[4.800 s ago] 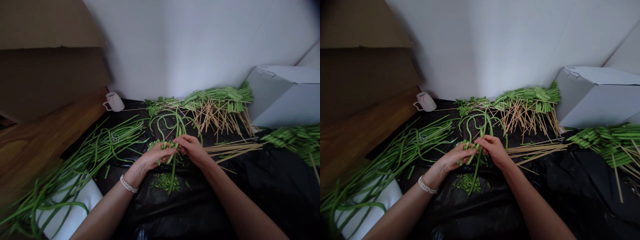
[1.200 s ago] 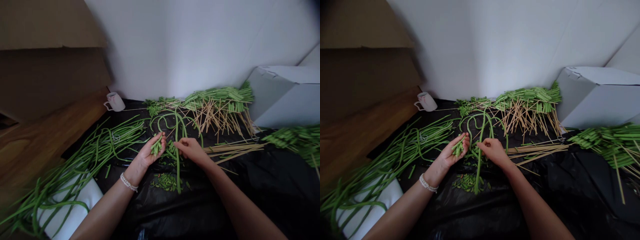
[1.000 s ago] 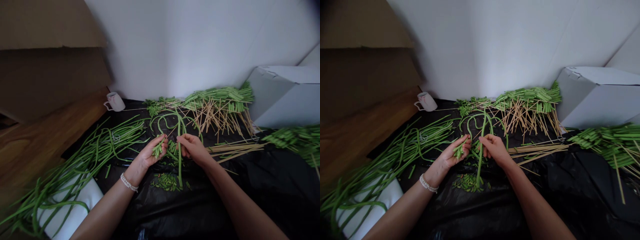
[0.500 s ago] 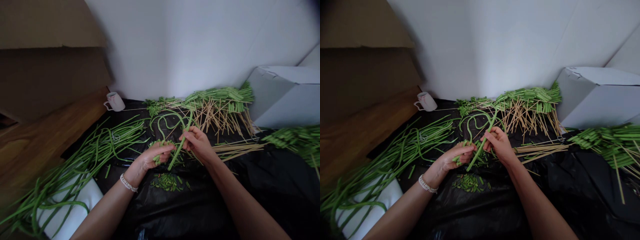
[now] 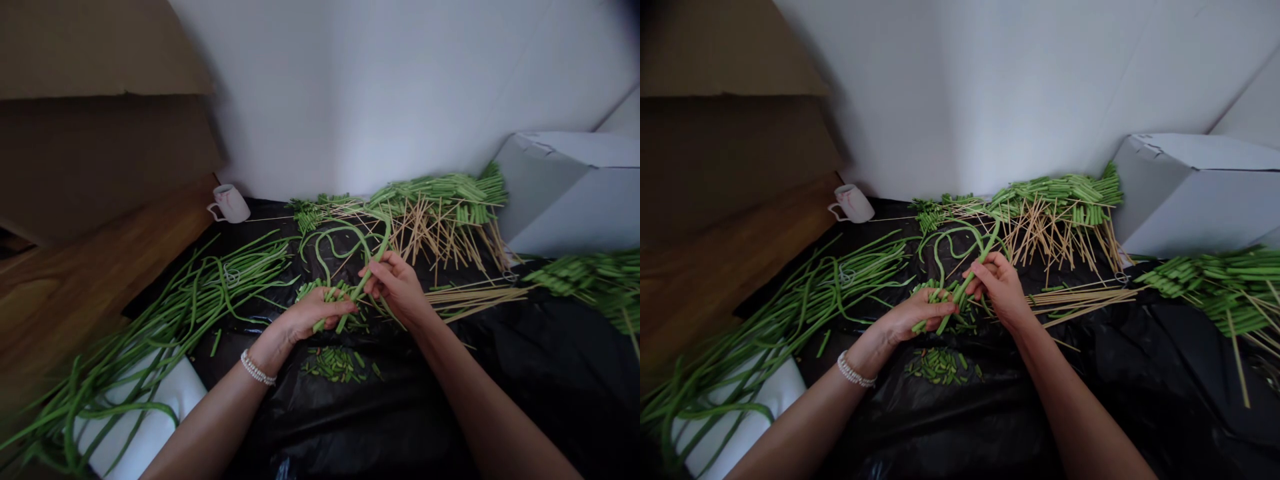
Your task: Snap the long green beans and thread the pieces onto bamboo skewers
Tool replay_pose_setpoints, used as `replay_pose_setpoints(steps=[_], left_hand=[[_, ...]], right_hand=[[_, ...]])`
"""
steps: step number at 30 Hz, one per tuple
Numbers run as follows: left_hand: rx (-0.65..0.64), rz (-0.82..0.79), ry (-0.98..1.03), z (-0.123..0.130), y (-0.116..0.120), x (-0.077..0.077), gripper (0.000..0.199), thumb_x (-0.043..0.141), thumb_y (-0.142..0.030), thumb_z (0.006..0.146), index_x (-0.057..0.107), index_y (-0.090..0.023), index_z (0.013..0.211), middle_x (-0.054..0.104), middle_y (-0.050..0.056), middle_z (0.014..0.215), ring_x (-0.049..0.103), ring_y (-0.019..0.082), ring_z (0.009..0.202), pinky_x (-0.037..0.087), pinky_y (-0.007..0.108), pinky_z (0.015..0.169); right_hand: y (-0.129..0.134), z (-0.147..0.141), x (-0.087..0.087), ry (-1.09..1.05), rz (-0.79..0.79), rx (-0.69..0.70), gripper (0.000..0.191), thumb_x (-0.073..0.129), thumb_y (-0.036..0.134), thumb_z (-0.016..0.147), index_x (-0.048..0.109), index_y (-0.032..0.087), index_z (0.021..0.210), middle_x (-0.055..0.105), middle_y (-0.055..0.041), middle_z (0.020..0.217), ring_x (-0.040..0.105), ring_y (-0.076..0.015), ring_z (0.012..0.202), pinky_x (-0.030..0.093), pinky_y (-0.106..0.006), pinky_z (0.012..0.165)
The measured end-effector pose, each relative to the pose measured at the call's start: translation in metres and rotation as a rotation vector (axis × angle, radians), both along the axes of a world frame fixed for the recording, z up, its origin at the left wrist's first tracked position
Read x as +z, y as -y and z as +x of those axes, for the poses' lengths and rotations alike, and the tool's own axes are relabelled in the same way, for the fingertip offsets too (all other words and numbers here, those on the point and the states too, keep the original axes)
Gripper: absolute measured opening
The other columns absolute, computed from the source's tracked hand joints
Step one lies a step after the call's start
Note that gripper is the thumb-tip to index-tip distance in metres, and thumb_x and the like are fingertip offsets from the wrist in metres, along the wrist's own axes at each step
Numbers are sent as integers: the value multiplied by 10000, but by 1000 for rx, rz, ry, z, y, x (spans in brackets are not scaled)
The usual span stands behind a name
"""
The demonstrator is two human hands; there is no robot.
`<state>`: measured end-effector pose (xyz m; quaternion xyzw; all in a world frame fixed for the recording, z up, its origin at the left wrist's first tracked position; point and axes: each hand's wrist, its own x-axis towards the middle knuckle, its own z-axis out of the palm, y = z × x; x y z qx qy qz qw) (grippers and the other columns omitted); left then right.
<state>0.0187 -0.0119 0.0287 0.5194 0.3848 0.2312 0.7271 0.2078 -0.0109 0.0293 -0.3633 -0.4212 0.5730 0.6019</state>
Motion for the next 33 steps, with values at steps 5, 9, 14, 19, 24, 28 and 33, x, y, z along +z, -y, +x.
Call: replay_pose_setpoints(steps=[5, 9, 14, 19, 24, 28, 33], left_hand=[[198, -10, 122, 1, -1, 3, 316, 797, -392, 695, 652, -116, 747, 415, -76, 430, 320, 19, 378, 218, 146, 389], [310, -53, 249, 2, -2, 5, 313, 837, -343, 657, 650, -109, 747, 422, -77, 456, 326, 11, 390, 251, 125, 384], [432, -118, 474, 0, -8, 5, 248, 828, -233, 681, 635, -103, 766, 409, -84, 510, 324, 4, 398, 302, 110, 376], [413, -334, 673, -4, -9, 8, 113, 659, -151, 844, 575, -115, 777, 482, -29, 667, 424, 22, 476, 340, 107, 374], [321, -432, 704, -1, -6, 12, 193, 565, -212, 916, 529, -116, 753, 467, -5, 702, 455, 34, 522, 344, 100, 383], [363, -294, 594, 3, -6, 9, 221, 615, -255, 897, 496, -142, 748, 442, -41, 641, 372, 19, 437, 330, 113, 383], [295, -258, 553, 5, -1, 11, 357, 657, -359, 863, 435, -160, 667, 359, -81, 529, 308, 17, 378, 280, 120, 353]], right_hand=[[-1, 2, 3, -37, -31, -31, 324, 786, 383, 713, 531, 205, 804, 739, -27, 825, 609, -89, 510, 403, -170, 386], [-1, 2, 2, -94, -59, -18, 357, 804, 367, 690, 507, 221, 823, 742, -13, 831, 597, -87, 492, 369, -167, 366], [3, -5, 3, -64, -96, 24, 387, 836, 362, 637, 495, 214, 744, 708, 14, 696, 552, -74, 446, 349, -162, 363], [5, -7, -1, -70, -118, 124, 317, 795, 384, 693, 532, 209, 730, 625, 43, 536, 464, -62, 400, 326, -168, 373], [3, -4, -5, -149, -133, 150, 250, 764, 344, 713, 548, 219, 714, 590, 53, 515, 427, -74, 402, 305, -191, 377], [2, -4, -5, -131, -150, 134, 244, 751, 323, 692, 529, 223, 681, 626, 39, 577, 408, -76, 399, 257, -202, 363], [3, -7, -1, -211, -173, 123, 251, 730, 259, 652, 483, 218, 668, 682, 23, 703, 384, -61, 408, 264, -206, 374]])
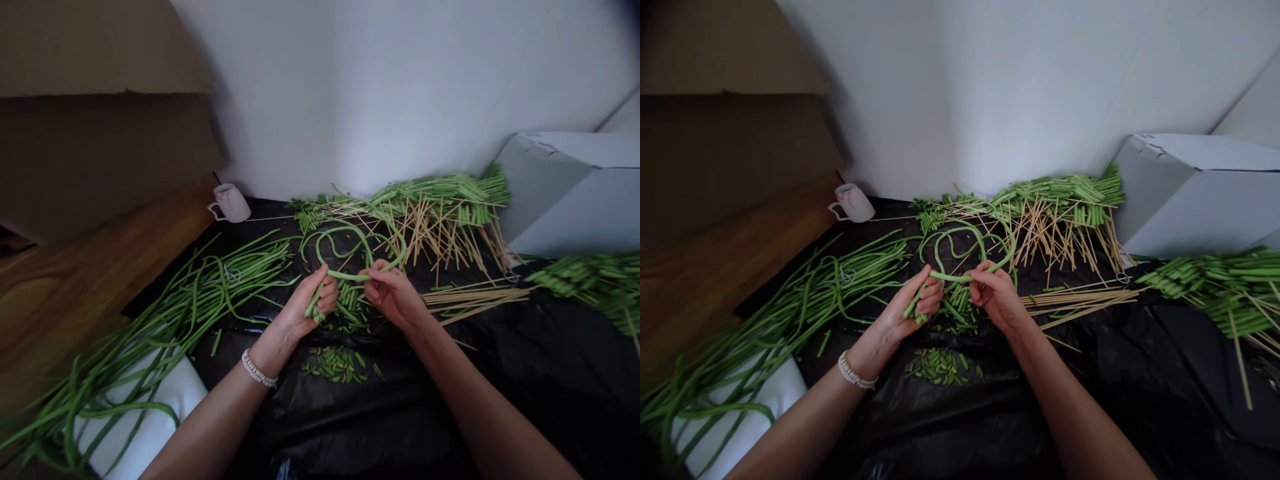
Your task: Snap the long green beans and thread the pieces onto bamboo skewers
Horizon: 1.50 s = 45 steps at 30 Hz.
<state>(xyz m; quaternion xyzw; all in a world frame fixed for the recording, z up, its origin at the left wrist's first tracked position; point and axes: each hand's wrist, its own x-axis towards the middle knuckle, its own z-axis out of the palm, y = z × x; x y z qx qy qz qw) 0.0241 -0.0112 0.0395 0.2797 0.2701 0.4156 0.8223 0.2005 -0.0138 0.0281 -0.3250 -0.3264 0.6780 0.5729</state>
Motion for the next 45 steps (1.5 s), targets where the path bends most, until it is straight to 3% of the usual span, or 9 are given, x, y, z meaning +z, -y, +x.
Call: replay_pose_setpoints(steps=[4, 9, 17, 21, 25, 29, 34, 40, 45], left_hand=[[-69, 43, 32, -1, 2, 5, 401, 664, -381, 854, 410, -168, 629, 308, -94, 474, 270, 18, 350, 249, 120, 329], [123, -3, 66, -7, -9, 1, 393, 707, -320, 829, 394, -167, 647, 371, -87, 541, 330, 7, 395, 284, 93, 355], [-113, 123, -356, -1, 1, -9, 382, 795, -444, 701, 628, -105, 756, 430, -64, 547, 344, 9, 414, 230, 125, 365], [-239, 140, -439, -3, 3, -7, 428, 776, -517, 683, 665, -111, 762, 419, -65, 497, 327, 23, 400, 224, 153, 375], [-272, 169, -449, -3, 3, -6, 358, 806, -436, 665, 679, -116, 760, 450, -63, 522, 335, 18, 401, 209, 161, 379], [-226, 174, -488, 0, 3, -7, 331, 825, -397, 645, 640, -129, 708, 454, -68, 494, 346, 26, 395, 220, 164, 376], [-16, 133, -451, 2, 2, -8, 351, 830, -393, 647, 605, -134, 721, 441, -80, 493, 343, 19, 401, 231, 147, 378], [148, 50, -245, 2, -4, -8, 370, 846, -353, 643, 556, -130, 700, 425, -80, 521, 346, 10, 415, 269, 120, 383], [134, -41, -77, -1, -5, -6, 300, 797, -305, 730, 554, -129, 745, 450, -55, 609, 397, 15, 467, 311, 104, 396]], right_hand=[[1, 4, 5, -73, -41, 40, 228, 704, 229, 637, 494, 230, 725, 624, 52, 602, 313, -52, 374, 212, -193, 359], [1, 8, 7, -36, -6, 9, 260, 739, 269, 656, 510, 237, 776, 627, 50, 602, 356, -62, 388, 234, -196, 367], [5, -3, -6, 192, 58, 60, 284, 824, 375, 660, 620, 195, 742, 653, 16, 736, 492, -79, 571, 339, -200, 478], [5, -4, -9, 251, 82, 114, 266, 819, 372, 672, 641, 187, 745, 637, 23, 706, 553, -96, 617, 390, -226, 567], [5, -4, -8, 209, 69, 124, 269, 806, 382, 692, 636, 189, 769, 631, 30, 695, 541, -87, 579, 378, -224, 548], [1, 0, -6, 55, -4, 1, 259, 808, 378, 687, 642, 196, 765, 632, 32, 724, 528, -81, 609, 384, -197, 520], [-2, 3, -3, 15, -27, -74, 230, 842, 303, 636, 664, 202, 739, 699, 6, 814, 537, -80, 635, 389, -180, 506], [1, -2, -6, 71, 62, -40, 203, 849, 280, 629, 677, 206, 708, 738, -19, 939, 546, -83, 650, 382, -192, 511], [4, -4, -6, 87, 76, 18, 190, 827, 312, 672, 694, 209, 759, 734, -23, 937, 483, -58, 548, 349, -207, 475]])
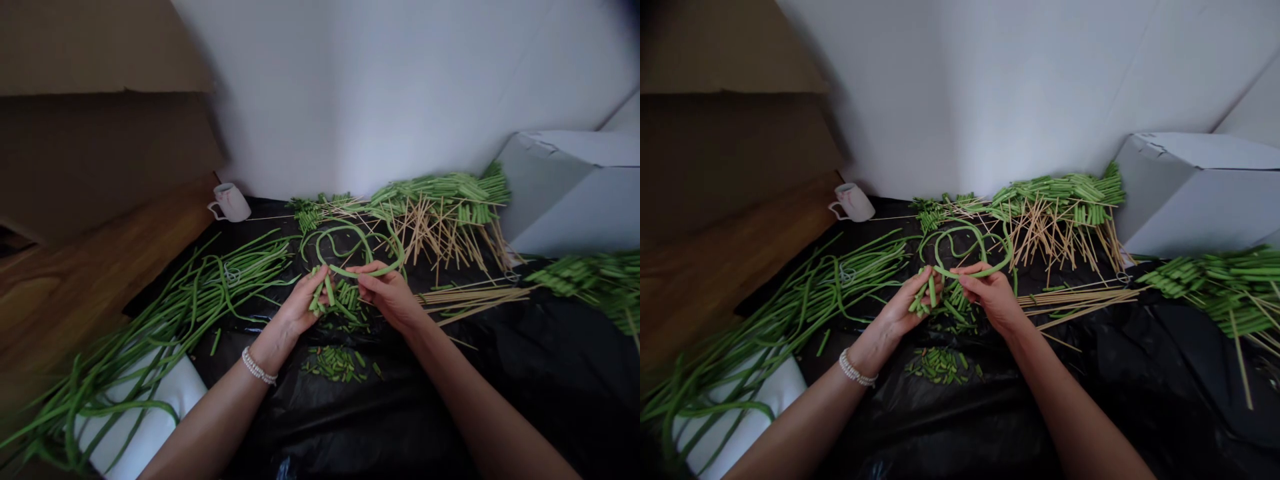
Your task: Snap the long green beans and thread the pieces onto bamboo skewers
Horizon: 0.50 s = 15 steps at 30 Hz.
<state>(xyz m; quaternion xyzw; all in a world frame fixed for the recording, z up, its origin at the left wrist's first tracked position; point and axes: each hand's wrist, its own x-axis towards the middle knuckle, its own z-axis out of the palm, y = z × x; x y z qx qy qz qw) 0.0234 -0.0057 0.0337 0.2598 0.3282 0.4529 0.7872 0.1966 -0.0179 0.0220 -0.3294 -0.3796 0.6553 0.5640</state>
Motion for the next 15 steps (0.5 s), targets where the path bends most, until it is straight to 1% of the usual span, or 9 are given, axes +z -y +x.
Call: replay_pose_setpoints(steps=[3, 4, 6, 9, 12, 15], left_hand=[[-111, -100, 112, -1, 3, 4, 276, 738, -319, 798, 540, -132, 755, 449, -40, 651, 445, 30, 508, 356, 111, 414], [-151, -125, 162, -2, 3, 6, 270, 718, -314, 816, 527, -135, 750, 443, -39, 654, 449, 32, 511, 363, 112, 415], [-194, -149, 265, -5, 3, 8, 266, 699, -272, 831, 491, -145, 726, 432, -42, 654, 438, 28, 499, 346, 104, 400], [-166, -146, 337, -9, 0, 7, 287, 699, -198, 820, 447, -155, 690, 397, -60, 618, 401, 18, 461, 317, 99, 382], [-151, -119, 256, -10, -1, 4, 267, 729, -229, 800, 490, -152, 713, 388, -66, 598, 399, 26, 464, 332, 112, 402], [-165, -64, 108, -7, 2, 3, 273, 796, -301, 733, 586, -137, 794, 411, -66, 594, 405, 29, 477, 347, 126, 432]], right_hand=[[-2, 2, 1, -54, -9, -6, 200, 811, 338, 696, 675, 207, 761, 673, 18, 699, 401, -43, 468, 290, -199, 432], [-3, 3, 1, -76, -19, -13, 213, 809, 349, 699, 663, 206, 759, 645, 29, 652, 387, -42, 455, 273, -196, 421], [-4, 4, 2, -116, -47, -31, 245, 809, 368, 697, 639, 203, 760, 621, 39, 623, 369, -38, 440, 254, -192, 410], [-5, 4, 3, -137, -65, -74, 282, 815, 386, 684, 620, 198, 761, 634, 33, 645, 360, -36, 440, 254, -188, 406], [-5, 4, 2, -99, -68, -82, 302, 824, 401, 671, 614, 193, 733, 635, 24, 666, 387, -44, 467, 272, -189, 418], [-3, 3, -2, -40, -94, -38, 300, 826, 416, 667, 635, 188, 712, 580, 33, 626, 429, -61, 516, 302, -191, 450]])
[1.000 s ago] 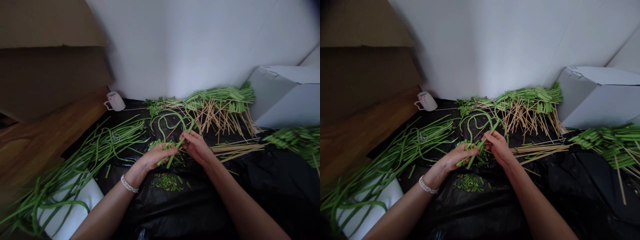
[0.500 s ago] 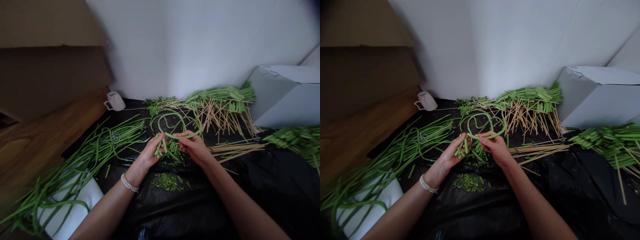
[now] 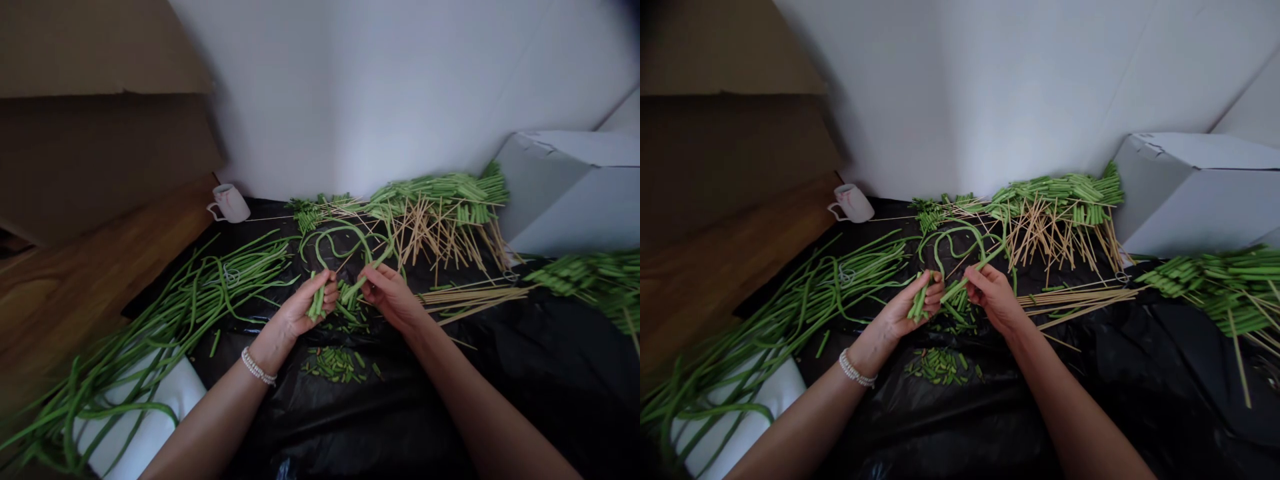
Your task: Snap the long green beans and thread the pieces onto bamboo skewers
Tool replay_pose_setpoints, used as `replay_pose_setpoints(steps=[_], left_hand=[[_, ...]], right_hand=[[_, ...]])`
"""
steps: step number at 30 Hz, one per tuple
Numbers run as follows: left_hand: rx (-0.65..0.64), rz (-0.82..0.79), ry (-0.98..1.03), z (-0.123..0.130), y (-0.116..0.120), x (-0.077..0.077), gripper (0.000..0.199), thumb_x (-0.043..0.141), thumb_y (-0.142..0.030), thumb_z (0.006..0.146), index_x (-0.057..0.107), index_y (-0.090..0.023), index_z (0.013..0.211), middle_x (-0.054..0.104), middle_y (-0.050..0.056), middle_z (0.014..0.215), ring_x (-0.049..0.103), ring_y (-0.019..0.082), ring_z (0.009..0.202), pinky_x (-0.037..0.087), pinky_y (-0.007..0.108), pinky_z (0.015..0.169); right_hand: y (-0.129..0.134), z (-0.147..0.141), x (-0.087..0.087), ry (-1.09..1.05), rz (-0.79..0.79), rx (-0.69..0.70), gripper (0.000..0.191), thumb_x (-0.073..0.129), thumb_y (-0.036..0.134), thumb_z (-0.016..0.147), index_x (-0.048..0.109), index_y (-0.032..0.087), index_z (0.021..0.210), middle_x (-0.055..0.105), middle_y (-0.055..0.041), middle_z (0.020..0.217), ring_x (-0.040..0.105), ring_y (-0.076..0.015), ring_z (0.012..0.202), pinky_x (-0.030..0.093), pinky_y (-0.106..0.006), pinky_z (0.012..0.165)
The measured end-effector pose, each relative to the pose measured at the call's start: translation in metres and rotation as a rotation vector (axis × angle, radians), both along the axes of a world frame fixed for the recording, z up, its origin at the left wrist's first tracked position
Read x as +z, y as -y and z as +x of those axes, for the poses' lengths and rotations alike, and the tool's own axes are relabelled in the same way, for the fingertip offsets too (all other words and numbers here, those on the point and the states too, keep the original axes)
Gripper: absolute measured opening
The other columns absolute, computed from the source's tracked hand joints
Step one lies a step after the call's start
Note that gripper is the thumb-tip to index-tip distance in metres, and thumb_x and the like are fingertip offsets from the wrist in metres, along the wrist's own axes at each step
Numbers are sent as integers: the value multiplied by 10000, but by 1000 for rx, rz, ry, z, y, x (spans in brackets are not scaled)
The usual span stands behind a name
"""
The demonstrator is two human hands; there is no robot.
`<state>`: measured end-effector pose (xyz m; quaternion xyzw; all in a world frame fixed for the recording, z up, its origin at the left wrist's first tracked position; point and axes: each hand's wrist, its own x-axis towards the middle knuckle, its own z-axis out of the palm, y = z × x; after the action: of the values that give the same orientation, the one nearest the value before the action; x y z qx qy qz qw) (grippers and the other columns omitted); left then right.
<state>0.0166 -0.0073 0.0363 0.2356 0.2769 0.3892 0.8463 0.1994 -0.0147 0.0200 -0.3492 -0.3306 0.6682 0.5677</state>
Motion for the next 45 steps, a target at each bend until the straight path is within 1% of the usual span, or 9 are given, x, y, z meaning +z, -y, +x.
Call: replay_pose_setpoints(steps=[3, 6, 11, 18, 24, 32, 38, 43, 45], left_hand=[[-13, 84, -167, 4, 3, -2, 339, 838, -340, 668, 656, -116, 845, 439, -61, 574, 420, 34, 482, 331, 142, 438], [-65, 158, -327, 6, 5, -5, 355, 834, -385, 662, 682, -102, 813, 500, -38, 581, 440, 41, 480, 309, 164, 431], [-183, 200, -362, 7, 6, -9, 331, 838, -397, 649, 682, -121, 746, 520, -45, 538, 429, 39, 452, 295, 173, 428], [-119, 197, -484, 7, 6, -10, 325, 876, -328, 589, 675, -130, 750, 631, -24, 623, 549, 64, 519, 408, 182, 518], [-8, 188, -435, 9, 6, -6, 355, 864, -370, 600, 659, -133, 767, 607, -29, 591, 520, 65, 478, 400, 186, 485], [-57, 305, -582, 9, 7, -9, 331, 853, -396, 611, 681, -133, 713, 616, -11, 602, 520, 65, 503, 381, 179, 488], [103, 243, -458, 12, 5, -8, 390, 847, -435, 611, 622, -134, 716, 588, -35, 567, 513, 60, 462, 397, 180, 468], [251, 213, -380, 15, 4, -9, 403, 860, -417, 597, 598, -132, 711, 582, -46, 555, 523, 61, 457, 440, 182, 484], [311, 198, -364, 14, 2, -10, 410, 862, -420, 592, 602, -131, 720, 606, -33, 569, 549, 75, 474, 455, 189, 489]], right_hand=[[1, -2, -5, 74, 33, 53, 285, 790, 445, 709, 672, 185, 716, 571, 26, 637, 456, -77, 570, 331, -205, 496], [2, -4, -6, 174, 92, 72, 279, 770, 455, 729, 696, 186, 733, 612, 14, 691, 472, -87, 609, 354, -223, 541], [5, -6, -2, 237, 90, 141, 270, 801, 434, 690, 711, 187, 752, 623, 16, 663, 512, -104, 620, 374, -237, 560], [-2, 3, 1, -29, -42, -44, 292, 857, 386, 614, 671, 185, 716, 589, 32, 667, 485, -70, 578, 344, -185, 480], [-4, 3, 3, -65, -37, -82, 266, 867, 322, 598, 668, 186, 710, 567, 38, 586, 486, -77, 562, 336, -176, 454], [-3, 4, 4, -18, -15, -109, 270, 854, 339, 605, 653, 189, 708, 630, 15, 706, 494, -71, 561, 337, -186, 440], [-3, 4, 5, -41, 1, -96, 240, 853, 307, 616, 668, 189, 712, 559, 42, 581, 476, -70, 552, 323, -168, 444], [-1, 1, 0, 0, 56, -37, 211, 829, 318, 656, 666, 203, 723, 632, 18, 663, 469, -73, 552, 304, -186, 451], [1, -2, -2, 61, 71, -24, 214, 825, 333, 663, 666, 205, 727, 623, 22, 634, 460, -76, 531, 293, -198, 450]])
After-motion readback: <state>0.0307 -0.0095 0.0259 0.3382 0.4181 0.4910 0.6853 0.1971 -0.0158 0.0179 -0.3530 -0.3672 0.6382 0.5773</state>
